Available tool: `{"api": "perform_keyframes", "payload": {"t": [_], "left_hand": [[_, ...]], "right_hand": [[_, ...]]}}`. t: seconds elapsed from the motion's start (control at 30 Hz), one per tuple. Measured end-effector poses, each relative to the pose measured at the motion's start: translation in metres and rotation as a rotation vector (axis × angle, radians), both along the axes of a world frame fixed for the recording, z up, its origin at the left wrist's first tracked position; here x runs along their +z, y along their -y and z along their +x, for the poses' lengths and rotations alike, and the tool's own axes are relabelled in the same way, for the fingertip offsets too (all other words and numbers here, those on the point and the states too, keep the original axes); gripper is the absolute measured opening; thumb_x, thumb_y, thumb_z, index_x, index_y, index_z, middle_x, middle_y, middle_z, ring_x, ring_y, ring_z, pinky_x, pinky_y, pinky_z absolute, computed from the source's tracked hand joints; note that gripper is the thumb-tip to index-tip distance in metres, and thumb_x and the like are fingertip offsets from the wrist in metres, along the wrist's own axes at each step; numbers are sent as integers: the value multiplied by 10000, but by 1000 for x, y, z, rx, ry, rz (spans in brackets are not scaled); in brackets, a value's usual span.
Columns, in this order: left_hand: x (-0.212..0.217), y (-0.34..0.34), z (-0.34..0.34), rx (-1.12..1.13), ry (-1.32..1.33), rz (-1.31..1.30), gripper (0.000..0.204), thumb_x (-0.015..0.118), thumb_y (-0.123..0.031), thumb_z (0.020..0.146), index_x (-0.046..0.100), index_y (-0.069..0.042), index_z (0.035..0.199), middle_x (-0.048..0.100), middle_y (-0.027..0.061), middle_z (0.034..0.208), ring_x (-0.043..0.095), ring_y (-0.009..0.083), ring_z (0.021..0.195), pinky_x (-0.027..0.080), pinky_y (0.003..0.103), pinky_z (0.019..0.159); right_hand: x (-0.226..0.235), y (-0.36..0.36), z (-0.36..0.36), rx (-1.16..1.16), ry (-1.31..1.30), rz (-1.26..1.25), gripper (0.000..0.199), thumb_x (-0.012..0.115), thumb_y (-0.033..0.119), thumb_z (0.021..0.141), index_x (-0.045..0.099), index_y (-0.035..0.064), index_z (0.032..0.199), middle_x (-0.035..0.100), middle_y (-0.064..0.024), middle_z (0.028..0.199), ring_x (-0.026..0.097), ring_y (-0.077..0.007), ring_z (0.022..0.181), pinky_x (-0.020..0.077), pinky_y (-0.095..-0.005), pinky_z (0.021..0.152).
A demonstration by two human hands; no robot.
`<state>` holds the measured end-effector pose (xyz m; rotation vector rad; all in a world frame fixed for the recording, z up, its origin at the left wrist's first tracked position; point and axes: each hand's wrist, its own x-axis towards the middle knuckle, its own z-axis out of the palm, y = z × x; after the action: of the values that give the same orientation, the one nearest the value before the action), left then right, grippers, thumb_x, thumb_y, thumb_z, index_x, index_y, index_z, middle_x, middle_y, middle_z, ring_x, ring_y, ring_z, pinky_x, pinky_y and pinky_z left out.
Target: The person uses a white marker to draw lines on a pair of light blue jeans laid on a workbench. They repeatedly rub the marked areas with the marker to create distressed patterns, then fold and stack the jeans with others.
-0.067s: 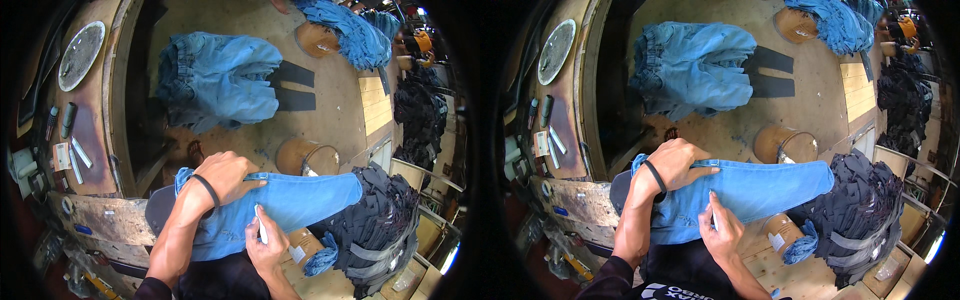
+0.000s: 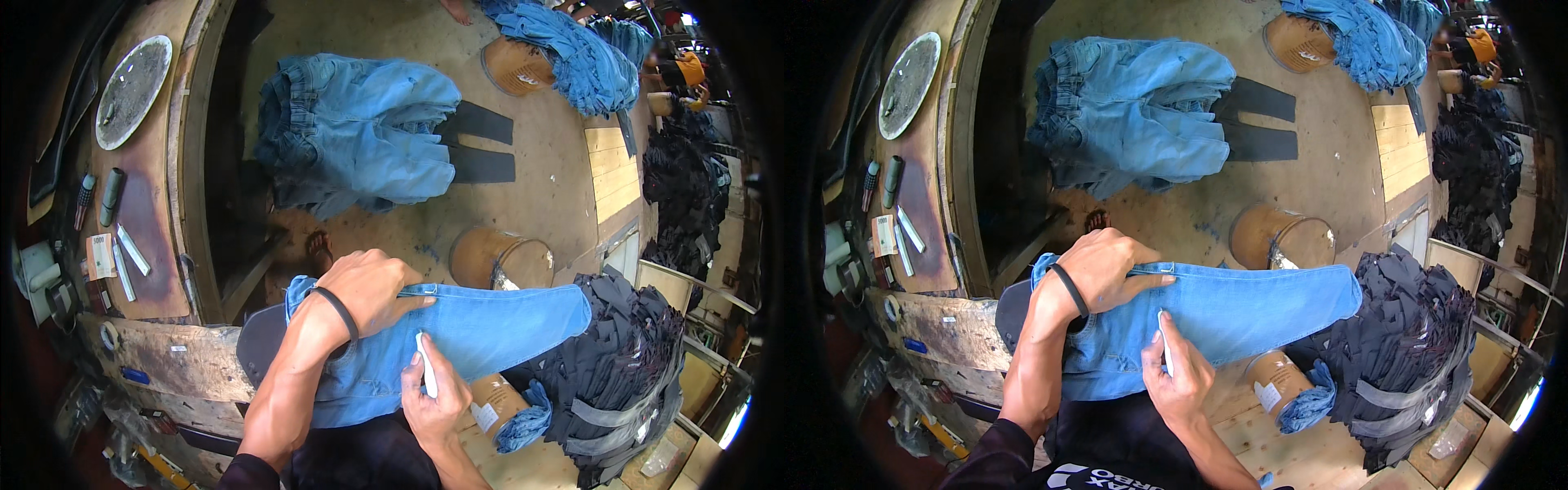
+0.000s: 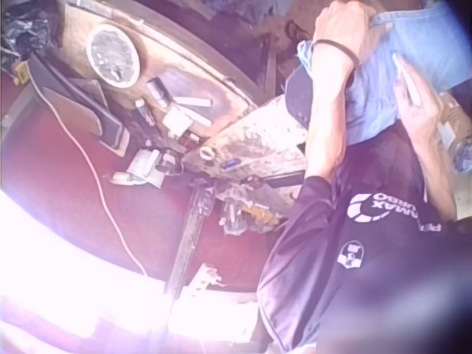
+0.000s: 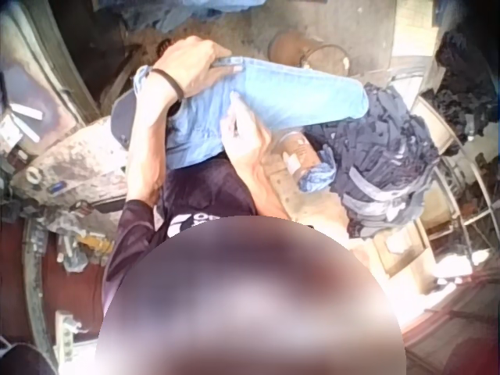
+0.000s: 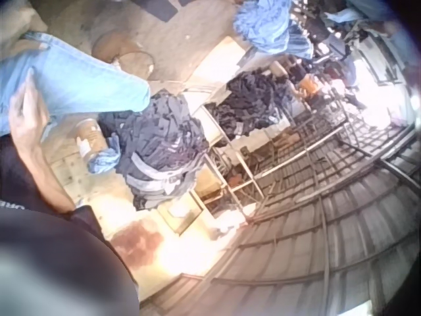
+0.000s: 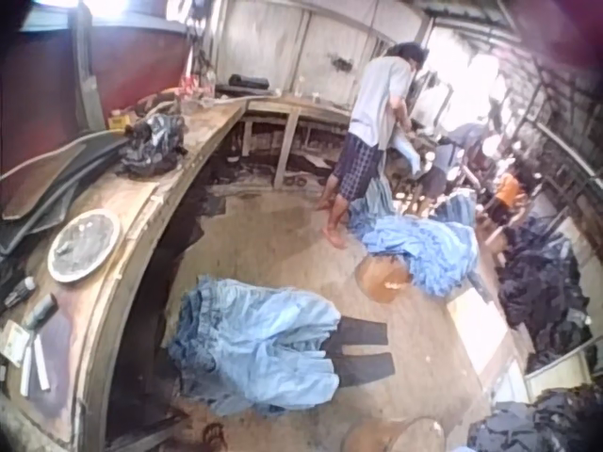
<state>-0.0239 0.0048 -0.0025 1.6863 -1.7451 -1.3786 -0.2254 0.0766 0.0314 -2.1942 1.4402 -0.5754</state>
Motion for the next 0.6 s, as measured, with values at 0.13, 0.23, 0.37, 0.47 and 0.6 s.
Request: {"api": "perform_keyframes", "payload": {"t": [0.13, 0.23, 0.37, 0.47, 0.6], "left_hand": [[-1, 2, 0, -30, 22, 55, 374, 777, -405, 932, 821, -36, 976, 737, 250, 867, 718, 443, 861, 586, 500, 773], [-2, 6, 1, 6, 26, 32, 376, 772, -409, 935, 823, -39, 978, 743, 248, 879, 723, 439, 871, 587, 499, 791], [0, 8, 3, 5, 18, 45, 374, 774, -404, 936, 823, -35, 977, 740, 254, 874, 723, 441, 872, 589, 498, 787], [1, 9, 3, 11, 11, 11, 371, 774, -397, 937, 822, -32, 979, 738, 256, 872, 722, 442, 872, 589, 497, 777], [2, 9, 3, -2, 23, 51, 371, 774, -394, 939, 820, -27, 976, 735, 253, 860, 719, 445, 868, 588, 499, 776]], "right_hand": [[-1, 0, 1, 0, 8, -4, 379, 741, -94, 855, 731, -88, 1234, 731, -166, 801, 669, -242, 591, 544, -351, 562], [-5, 6, 2, 1, 30, -57, 386, 740, -90, 862, 725, -88, 1248, 731, -163, 805, 676, -243, 599, 553, -353, 576], [-3, 9, 2, 29, 17, -23, 397, 740, -88, 865, 719, -83, 1262, 749, -165, 848, 694, -246, 624, 569, -349, 600], [-2, 9, 1, 9, 17, -34, 407, 740, -94, 855, 720, -78, 1262, 755, -166, 866, 700, -247, 632, 573, -349, 604], [-3, 10, 0, 24, 5, 0, 402, 742, -92, 857, 720, -80, 1259, 761, -165, 877, 695, -246, 625, 567, -352, 594]]}}
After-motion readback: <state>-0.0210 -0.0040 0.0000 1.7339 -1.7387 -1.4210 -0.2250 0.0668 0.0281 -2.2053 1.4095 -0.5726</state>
